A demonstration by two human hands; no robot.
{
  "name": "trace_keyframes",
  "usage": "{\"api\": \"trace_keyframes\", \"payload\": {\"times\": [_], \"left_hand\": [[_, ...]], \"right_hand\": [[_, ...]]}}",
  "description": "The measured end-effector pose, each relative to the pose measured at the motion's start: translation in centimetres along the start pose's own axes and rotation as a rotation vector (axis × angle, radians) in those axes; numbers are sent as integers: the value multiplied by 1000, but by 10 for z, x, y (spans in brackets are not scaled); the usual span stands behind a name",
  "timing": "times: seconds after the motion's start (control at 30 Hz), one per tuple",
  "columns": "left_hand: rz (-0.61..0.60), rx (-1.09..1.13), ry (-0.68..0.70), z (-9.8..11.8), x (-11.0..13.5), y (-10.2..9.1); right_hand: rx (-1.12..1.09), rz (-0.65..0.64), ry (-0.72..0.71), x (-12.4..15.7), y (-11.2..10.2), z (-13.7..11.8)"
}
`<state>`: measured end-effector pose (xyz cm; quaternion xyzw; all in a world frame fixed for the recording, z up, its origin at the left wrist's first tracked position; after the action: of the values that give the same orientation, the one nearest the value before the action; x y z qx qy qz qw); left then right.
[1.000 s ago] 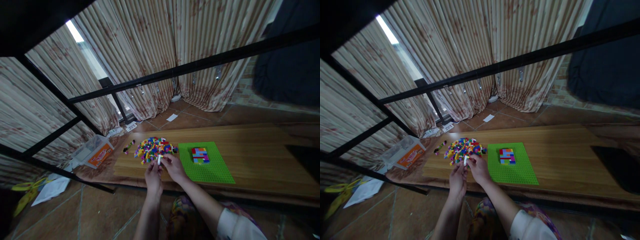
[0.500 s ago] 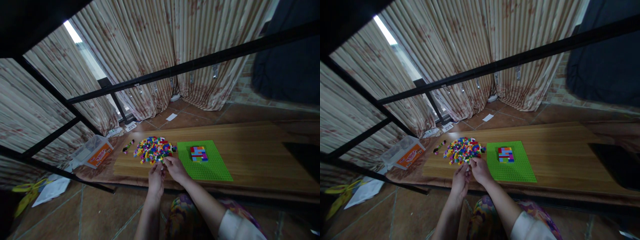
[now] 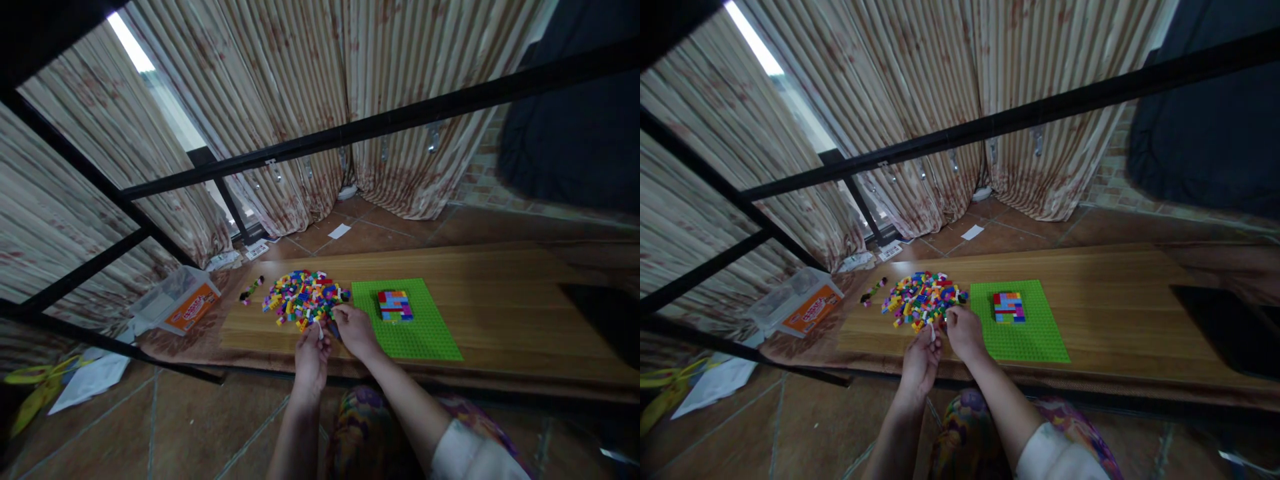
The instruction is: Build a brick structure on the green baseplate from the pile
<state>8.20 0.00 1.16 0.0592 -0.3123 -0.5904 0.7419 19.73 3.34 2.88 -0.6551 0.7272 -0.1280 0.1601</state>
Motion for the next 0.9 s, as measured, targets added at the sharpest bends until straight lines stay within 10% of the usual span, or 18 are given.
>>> {"api": "trace_keyframes", "payload": {"times": [0.9], "left_hand": [[-97, -195, 0, -2, -2, 3]], "right_hand": [[-30, 37, -16, 3, 10, 0]]}}
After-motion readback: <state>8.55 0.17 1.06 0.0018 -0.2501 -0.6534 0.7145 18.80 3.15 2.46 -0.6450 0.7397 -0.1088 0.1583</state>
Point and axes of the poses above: each hand's wrist, its own x-axis away from the middle knuckle, its own y-axis out of the palm, z = x × y, the point moved 2 cm from there along -x, towards the middle knuckle, and after that the axes turned 6 degrees about -x, right-handed, at the moved point
